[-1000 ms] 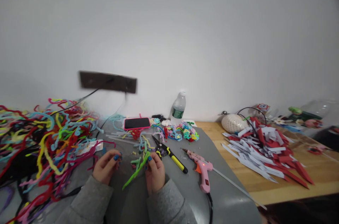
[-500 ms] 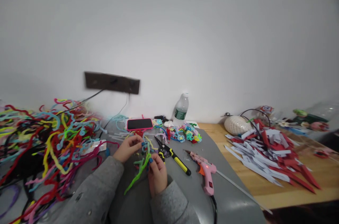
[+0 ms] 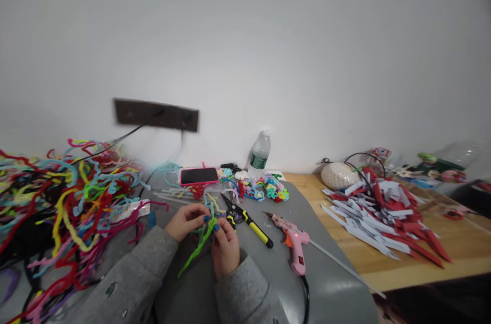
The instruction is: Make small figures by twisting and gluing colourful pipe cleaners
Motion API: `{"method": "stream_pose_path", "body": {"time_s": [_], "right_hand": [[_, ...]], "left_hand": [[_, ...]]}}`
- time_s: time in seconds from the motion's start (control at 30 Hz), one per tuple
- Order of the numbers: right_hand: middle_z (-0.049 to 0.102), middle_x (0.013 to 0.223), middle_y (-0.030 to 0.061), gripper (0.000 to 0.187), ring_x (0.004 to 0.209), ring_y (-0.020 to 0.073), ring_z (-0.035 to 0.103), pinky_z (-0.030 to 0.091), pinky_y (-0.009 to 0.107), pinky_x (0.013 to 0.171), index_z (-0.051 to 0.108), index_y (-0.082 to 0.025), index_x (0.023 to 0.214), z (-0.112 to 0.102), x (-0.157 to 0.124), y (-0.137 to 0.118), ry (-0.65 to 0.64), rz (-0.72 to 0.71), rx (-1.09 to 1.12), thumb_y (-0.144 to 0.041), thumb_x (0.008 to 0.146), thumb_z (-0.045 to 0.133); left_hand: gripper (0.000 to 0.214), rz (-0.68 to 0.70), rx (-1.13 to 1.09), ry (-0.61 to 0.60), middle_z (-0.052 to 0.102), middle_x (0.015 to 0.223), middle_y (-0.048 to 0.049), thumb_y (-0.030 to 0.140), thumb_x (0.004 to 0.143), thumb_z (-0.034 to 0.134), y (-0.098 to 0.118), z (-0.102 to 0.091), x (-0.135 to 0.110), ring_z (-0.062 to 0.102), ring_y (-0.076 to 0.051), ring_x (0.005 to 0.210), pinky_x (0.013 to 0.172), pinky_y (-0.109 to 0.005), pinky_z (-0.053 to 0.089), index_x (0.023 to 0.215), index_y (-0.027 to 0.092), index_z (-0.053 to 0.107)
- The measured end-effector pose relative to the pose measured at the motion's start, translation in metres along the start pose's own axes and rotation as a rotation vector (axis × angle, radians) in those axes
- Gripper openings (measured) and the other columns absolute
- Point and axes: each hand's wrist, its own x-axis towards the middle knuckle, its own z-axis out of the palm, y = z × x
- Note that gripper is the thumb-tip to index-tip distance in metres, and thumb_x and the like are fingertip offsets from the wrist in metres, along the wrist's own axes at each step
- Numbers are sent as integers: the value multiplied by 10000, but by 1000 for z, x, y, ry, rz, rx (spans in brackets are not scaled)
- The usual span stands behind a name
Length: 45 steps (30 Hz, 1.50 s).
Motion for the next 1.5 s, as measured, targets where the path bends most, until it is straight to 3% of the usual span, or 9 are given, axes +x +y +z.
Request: {"method": "stream_pose_path", "body": {"time_s": [0.2,0.53,1.2,1.5], "right_hand": [[442,511,-64,207,451,81,351,260,202,455,533,-176,615,2,-1,-2,7,-11,-35,-338,627,662],[474,525,-55,222,459,88,371,270,204,462,529,-179,618,2,-1,-2,10,-2,-54,-353,619,667],[452,520,-57,226,466,80,352,236,196,445,539,-169,612,0,0,2,-18,-15,-37,-346,633,679],[429,524,-58,268,457,80,329,239,201,441,525,-176,614,-2,0,2,-27,-35,-126,-402,639,666]], "left_hand": [[251,2,27,-59,520,647,11,370,681,628,-1,-2,-2,474,-114,582,554,-215,372,755,132,595],[279,4,26,-83,447,591,36,407,667,624,7,5,-3,395,-89,509,474,-192,313,681,141,539],[260,86,45,-114,414,622,39,375,698,616,0,2,-4,383,-85,537,485,-186,317,689,140,503],[291,91,24,-93,390,638,45,370,685,634,0,3,-4,347,-76,547,486,-179,299,696,152,442]]}}
